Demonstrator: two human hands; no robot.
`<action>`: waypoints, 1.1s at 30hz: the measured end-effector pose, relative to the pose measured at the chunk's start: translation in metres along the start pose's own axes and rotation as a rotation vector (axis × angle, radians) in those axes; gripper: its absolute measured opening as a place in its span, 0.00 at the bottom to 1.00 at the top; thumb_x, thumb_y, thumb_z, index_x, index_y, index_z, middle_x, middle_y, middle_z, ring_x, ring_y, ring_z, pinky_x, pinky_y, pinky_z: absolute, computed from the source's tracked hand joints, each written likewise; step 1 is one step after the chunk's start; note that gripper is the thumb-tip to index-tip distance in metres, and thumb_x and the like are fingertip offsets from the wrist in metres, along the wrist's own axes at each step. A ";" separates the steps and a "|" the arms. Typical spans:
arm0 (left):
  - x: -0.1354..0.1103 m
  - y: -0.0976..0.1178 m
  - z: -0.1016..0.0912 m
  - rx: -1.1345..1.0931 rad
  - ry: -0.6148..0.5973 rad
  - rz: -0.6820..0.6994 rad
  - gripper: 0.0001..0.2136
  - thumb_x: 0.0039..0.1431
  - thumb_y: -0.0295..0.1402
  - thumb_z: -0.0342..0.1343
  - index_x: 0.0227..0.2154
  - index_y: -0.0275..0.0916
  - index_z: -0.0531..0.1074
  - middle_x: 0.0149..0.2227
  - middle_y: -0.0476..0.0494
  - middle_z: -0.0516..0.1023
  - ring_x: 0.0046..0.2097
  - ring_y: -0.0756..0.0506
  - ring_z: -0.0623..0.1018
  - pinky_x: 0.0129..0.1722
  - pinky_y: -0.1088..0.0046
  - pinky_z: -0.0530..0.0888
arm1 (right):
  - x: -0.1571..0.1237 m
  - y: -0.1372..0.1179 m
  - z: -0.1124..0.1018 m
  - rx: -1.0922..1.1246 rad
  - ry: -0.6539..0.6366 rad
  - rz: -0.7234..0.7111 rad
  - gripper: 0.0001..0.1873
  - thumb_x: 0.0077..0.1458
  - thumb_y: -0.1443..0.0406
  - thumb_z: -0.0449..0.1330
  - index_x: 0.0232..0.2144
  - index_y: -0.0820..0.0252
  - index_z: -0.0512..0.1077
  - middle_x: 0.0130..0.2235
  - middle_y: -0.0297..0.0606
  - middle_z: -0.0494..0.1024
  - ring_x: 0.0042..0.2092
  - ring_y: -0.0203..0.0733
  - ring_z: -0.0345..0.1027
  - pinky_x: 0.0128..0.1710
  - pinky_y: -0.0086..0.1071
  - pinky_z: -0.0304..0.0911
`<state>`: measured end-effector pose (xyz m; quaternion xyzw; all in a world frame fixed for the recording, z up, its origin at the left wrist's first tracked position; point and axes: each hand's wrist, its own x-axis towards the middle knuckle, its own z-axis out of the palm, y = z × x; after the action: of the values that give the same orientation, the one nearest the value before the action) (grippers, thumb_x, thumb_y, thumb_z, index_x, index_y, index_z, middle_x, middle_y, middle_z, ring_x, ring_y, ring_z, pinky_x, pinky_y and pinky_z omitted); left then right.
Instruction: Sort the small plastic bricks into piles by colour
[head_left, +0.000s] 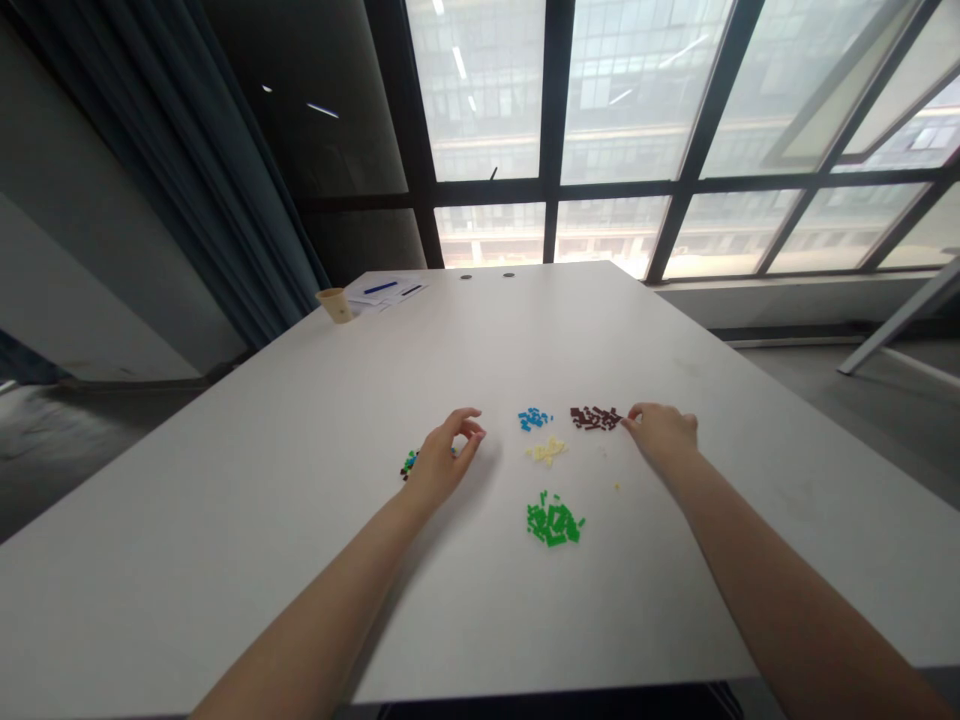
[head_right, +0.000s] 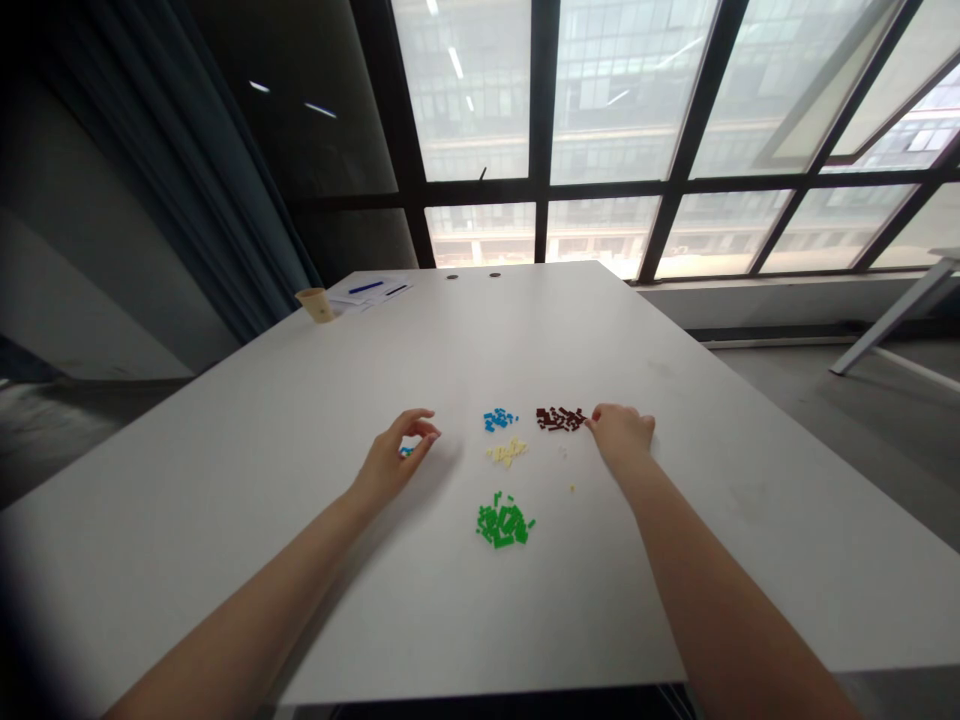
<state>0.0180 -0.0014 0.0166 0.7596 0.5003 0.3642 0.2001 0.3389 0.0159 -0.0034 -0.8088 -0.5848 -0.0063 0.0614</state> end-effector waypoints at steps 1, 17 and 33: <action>0.000 -0.001 -0.001 -0.004 0.006 -0.001 0.12 0.55 0.37 0.46 0.42 0.42 0.62 0.34 0.48 0.75 0.37 0.49 0.73 0.29 0.77 0.68 | 0.000 0.000 0.000 0.007 0.008 -0.006 0.11 0.49 0.57 0.53 0.29 0.54 0.74 0.33 0.43 0.76 0.38 0.48 0.66 0.34 0.40 0.50; 0.021 -0.077 -0.061 0.349 -0.315 -0.455 0.11 0.43 0.25 0.47 0.29 0.35 0.72 0.31 0.43 0.76 0.33 0.47 0.74 0.31 0.76 0.68 | -0.007 -0.016 -0.009 0.445 0.229 -0.358 0.23 0.51 0.54 0.47 0.12 0.60 0.50 0.14 0.28 0.51 0.20 0.30 0.43 0.21 0.26 0.42; 0.016 -0.078 -0.055 0.344 -0.376 -0.412 0.11 0.38 0.22 0.47 0.27 0.37 0.69 0.29 0.45 0.75 0.29 0.49 0.73 0.27 0.78 0.67 | -0.007 -0.019 -0.005 0.412 0.173 -0.390 0.21 0.50 0.55 0.48 0.12 0.60 0.51 0.14 0.28 0.53 0.19 0.30 0.46 0.21 0.26 0.42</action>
<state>-0.0675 0.0424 0.0064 0.7191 0.6519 0.0795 0.2273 0.3192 0.0146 0.0023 -0.6483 -0.7106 0.0317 0.2716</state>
